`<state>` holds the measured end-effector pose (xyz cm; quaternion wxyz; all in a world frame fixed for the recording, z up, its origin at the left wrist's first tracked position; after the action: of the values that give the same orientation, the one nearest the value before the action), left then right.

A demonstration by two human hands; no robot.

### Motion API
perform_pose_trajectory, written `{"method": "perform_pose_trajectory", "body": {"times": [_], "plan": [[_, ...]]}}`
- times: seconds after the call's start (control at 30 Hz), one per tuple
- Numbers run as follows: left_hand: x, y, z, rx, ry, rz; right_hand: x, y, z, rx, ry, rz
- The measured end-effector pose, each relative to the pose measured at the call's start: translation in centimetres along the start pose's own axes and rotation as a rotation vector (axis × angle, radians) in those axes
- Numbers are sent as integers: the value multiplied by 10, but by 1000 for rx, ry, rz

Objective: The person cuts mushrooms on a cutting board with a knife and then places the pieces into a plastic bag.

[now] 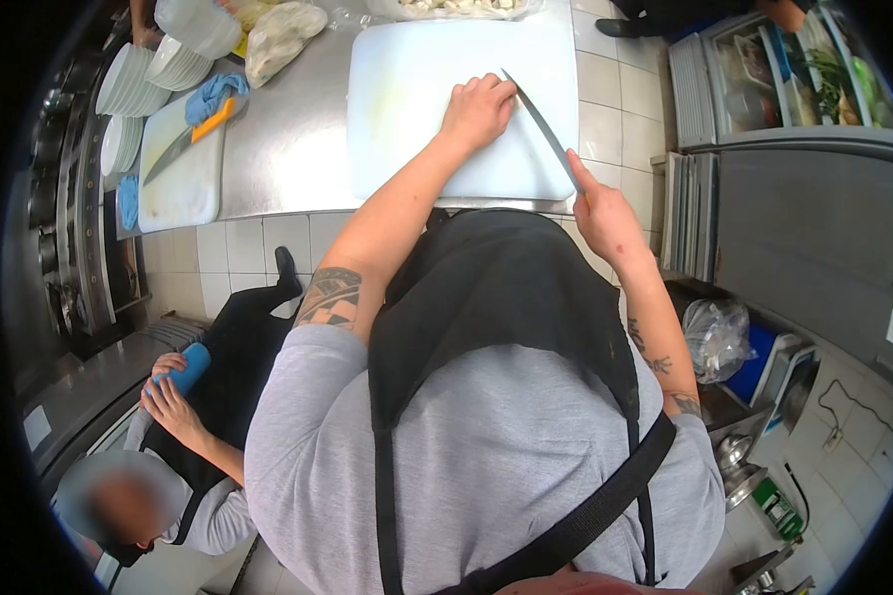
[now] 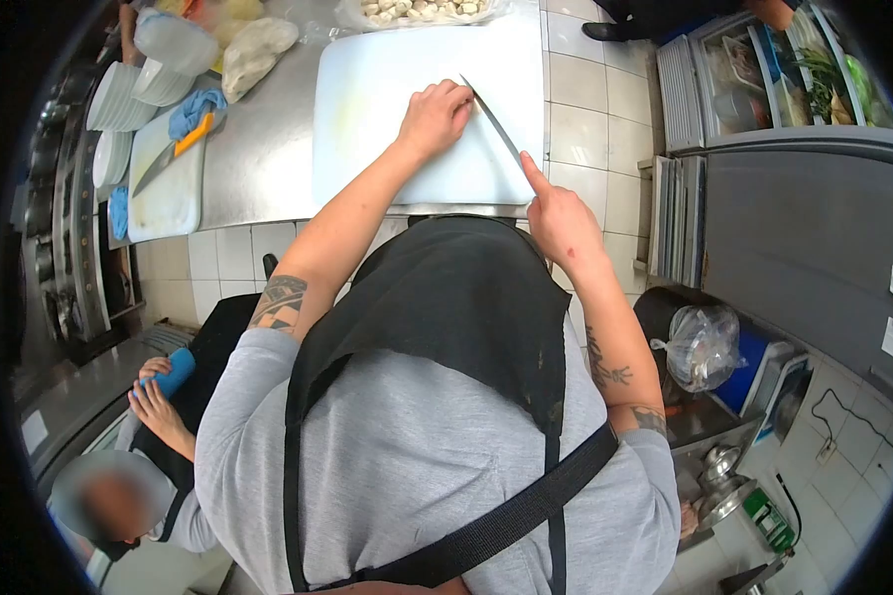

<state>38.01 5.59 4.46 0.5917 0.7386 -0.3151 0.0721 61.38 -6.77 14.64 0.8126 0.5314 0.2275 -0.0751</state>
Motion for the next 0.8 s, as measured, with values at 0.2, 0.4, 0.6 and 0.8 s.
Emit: {"method": "perform_pose_trajectory", "body": {"times": [0.2,0.4,0.6,0.8], "plan": [[-1,-1,2,14,-24,-4,0,5,3,-26,28,-40],[-1,0,4,35,-41,30,8,-8,-3,-97,-18,-58],[-1,7,6,49,13,8,14,-9,-4,-66,27,-103],[-6,12,16,76,58,55,1,11,8,-33,-16,-68]]}}
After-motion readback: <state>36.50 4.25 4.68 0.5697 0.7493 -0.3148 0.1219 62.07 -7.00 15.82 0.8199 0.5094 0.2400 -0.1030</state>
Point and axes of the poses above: each hand's wrist, its own z-axis away from the middle knuckle, its own y-axis out of the back of the hand, x = y × z, the point moved 2 cm from there along -z, towards the middle knuckle, and after that the axes turned 3 degrees about -x, right-handed, at the moved point
